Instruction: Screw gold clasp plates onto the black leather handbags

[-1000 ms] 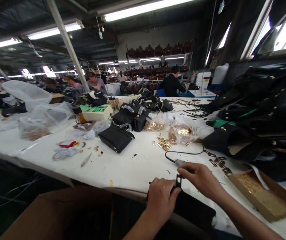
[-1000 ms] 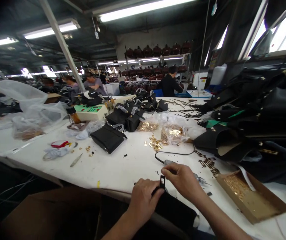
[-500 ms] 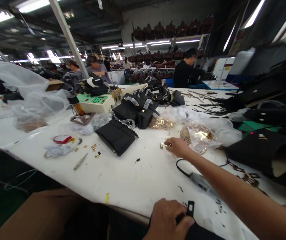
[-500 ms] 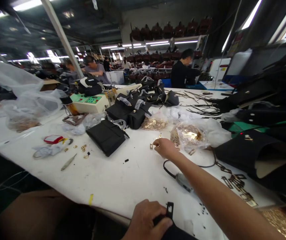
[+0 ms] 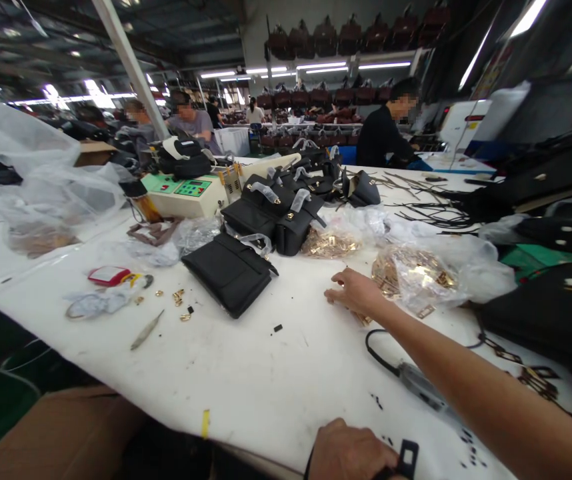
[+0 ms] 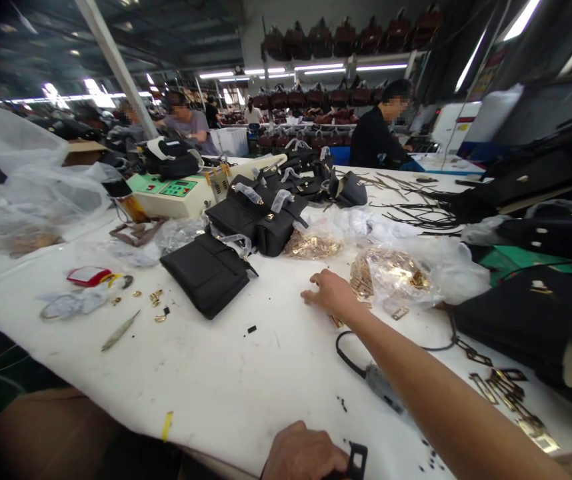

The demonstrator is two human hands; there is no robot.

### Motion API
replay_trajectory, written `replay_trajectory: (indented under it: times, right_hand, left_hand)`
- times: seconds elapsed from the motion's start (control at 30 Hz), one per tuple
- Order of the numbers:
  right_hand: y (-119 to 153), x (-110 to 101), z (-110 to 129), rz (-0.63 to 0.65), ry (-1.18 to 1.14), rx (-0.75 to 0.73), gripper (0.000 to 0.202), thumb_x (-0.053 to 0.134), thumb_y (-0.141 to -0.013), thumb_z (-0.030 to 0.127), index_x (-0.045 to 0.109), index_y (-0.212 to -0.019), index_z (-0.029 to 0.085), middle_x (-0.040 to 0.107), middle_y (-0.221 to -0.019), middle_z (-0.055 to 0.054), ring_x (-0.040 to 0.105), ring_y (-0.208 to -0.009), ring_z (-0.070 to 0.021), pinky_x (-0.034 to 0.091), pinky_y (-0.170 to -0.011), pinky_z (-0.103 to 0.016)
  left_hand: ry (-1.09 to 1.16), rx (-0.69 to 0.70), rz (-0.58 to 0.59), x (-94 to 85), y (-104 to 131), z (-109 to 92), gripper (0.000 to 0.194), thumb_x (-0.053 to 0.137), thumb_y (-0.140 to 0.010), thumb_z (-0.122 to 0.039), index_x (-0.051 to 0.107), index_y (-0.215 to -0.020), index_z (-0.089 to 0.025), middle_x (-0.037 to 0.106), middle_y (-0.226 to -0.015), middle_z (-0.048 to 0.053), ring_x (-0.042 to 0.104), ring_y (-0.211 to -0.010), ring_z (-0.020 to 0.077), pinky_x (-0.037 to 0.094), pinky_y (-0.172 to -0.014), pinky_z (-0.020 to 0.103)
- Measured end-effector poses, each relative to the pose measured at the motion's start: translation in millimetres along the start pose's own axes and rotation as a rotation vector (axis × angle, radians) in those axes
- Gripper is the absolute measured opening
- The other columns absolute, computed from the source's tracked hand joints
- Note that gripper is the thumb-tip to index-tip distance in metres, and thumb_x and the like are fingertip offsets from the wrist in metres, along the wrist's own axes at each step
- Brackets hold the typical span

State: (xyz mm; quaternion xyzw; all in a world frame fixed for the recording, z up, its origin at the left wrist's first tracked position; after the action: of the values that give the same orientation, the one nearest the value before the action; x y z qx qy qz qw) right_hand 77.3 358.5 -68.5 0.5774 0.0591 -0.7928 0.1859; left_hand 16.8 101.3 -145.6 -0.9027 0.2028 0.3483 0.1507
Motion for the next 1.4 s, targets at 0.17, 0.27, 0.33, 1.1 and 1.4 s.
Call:
replay_trajectory:
  times: [0.17, 0.27, 0.33, 1.1, 1.4]
  right_hand:
    - [-5.3, 4.1, 8.5, 0.018, 0.044, 0.143, 0.037, 0.069, -0.081, 0.053, 0.078, -0.097, 0.021, 0.076, -0.099, -0.012, 0.070, -0.093, -0.0306, 0.049, -0.074, -0.035]
    - [-9.8, 3.5, 19.5, 0.039, 0.046, 0.160, 0.021, 0.071, -0.078, 0.034, 0.079, -0.089, 0.018, 0.077, -0.097, -0.015, 0.071, -0.092, -0.0306, 0.050, -0.076, -0.035]
    - [-10.1, -1.7, 26.1, 0.037, 0.027, 0.160, 0.018, 0.070, -0.076, 0.023, 0.079, -0.088, 0.015, 0.076, -0.100, -0.018, 0.071, -0.097, -0.0325, 0.051, -0.080, -0.036]
    - [290.7, -15.9, -11.0, -0.090, -1.068, 0.085, 0.026, 0.066, -0.088, 0.042, 0.077, -0.090, 0.018, 0.070, -0.078, -0.003, 0.062, -0.075, -0.0166, 0.050, -0.068, -0.028]
    - [302.6, -20.7, -6.4, -0.073, -1.015, 0.044, 0.030, 0.060, -0.093, 0.044, 0.078, -0.095, 0.020, 0.071, -0.081, -0.003, 0.064, -0.078, -0.0194, 0.049, -0.070, -0.031]
  left_hand:
    - [0.014, -0.027, -0.007, -4.8, 0.2, -4.1, 0.036, 0.066, -0.086, -0.065, 0.079, -0.089, -0.030, 0.077, -0.071, 0.001, 0.071, -0.064, 0.0181, 0.039, -0.063, 0.031]
    - [0.023, -0.071, -0.030, -16.3, 0.6, -15.0, 0.029, 0.076, -0.079, -0.057, 0.078, -0.086, -0.029, 0.077, -0.073, 0.000, 0.070, -0.066, 0.0186, 0.040, -0.066, 0.032]
    - [0.022, -0.119, -0.071, -30.9, 0.5, -26.9, 0.024, 0.078, -0.078, -0.050, 0.077, -0.080, -0.027, 0.077, -0.073, 0.000, 0.069, -0.067, 0.0184, 0.040, -0.068, 0.031]
    - [0.231, -0.365, -0.275, -62.4, 4.2, -86.6, 0.028, 0.065, -0.089, -0.045, 0.077, -0.099, -0.022, 0.068, -0.067, -0.003, 0.048, -0.053, 0.0111, 0.038, -0.056, 0.024]
    - [0.241, -0.317, -0.291, -65.6, 2.6, -101.1, 0.023, 0.065, -0.091, -0.039, 0.081, -0.101, -0.025, 0.078, -0.086, -0.001, 0.061, -0.066, 0.0141, 0.047, -0.068, 0.026]
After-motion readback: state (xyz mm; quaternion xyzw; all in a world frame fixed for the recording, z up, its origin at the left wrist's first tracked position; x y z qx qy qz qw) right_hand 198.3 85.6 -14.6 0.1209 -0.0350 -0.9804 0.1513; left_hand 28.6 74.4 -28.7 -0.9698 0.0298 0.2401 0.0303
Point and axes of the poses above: each hand's wrist, its own y-axis away from the middle knuckle, its own x-axis out of the palm, z = x × y, the point moved 5 cm from there along -y, towards the middle knuckle
